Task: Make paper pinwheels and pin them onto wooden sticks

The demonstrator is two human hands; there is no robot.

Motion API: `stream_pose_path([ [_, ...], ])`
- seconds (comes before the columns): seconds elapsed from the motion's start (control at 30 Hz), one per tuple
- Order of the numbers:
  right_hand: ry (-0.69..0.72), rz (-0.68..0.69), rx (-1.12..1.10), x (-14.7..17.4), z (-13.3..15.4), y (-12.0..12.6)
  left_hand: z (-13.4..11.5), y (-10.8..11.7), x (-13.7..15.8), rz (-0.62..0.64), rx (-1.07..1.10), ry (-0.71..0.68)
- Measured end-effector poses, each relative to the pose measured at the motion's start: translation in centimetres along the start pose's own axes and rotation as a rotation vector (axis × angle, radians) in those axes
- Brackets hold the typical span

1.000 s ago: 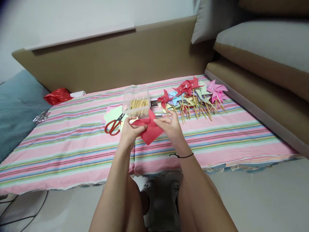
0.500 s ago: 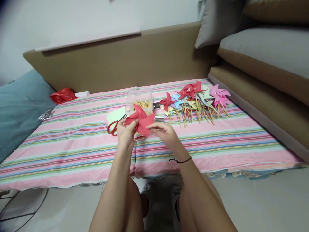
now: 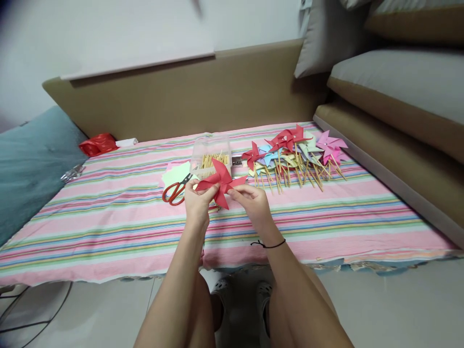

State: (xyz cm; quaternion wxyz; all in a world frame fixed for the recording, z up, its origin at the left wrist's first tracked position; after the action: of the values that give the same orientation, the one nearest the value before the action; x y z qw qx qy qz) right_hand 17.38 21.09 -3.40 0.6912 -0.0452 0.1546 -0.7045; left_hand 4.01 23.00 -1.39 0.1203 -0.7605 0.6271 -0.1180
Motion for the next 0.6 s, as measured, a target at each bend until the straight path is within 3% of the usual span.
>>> stream_pose_path([
  [0.27,-0.024,-0.198,-0.156,0.1,-0.2,-0.5,0.1,-0.6,0.3,0.062,0.000,-0.022],
  [0.6,0.031,-0.245,-0.076,0.2,0.0,-1.1,-0.1,-0.9,0.5,0.082,0.017,-0.026],
])
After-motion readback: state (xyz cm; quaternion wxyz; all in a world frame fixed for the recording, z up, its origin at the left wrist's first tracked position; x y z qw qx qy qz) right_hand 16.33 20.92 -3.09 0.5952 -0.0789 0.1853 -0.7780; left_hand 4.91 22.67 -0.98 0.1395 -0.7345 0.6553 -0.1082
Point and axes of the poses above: each hand's wrist, its own x-axis away from the middle knuckle, its own y-axis out of the back of the hand, z = x × y, the point moved 2 cm from there along -x, towards the middle knuckle, and after that the axes turned 5 degrees about z, right-handed, at the moved point
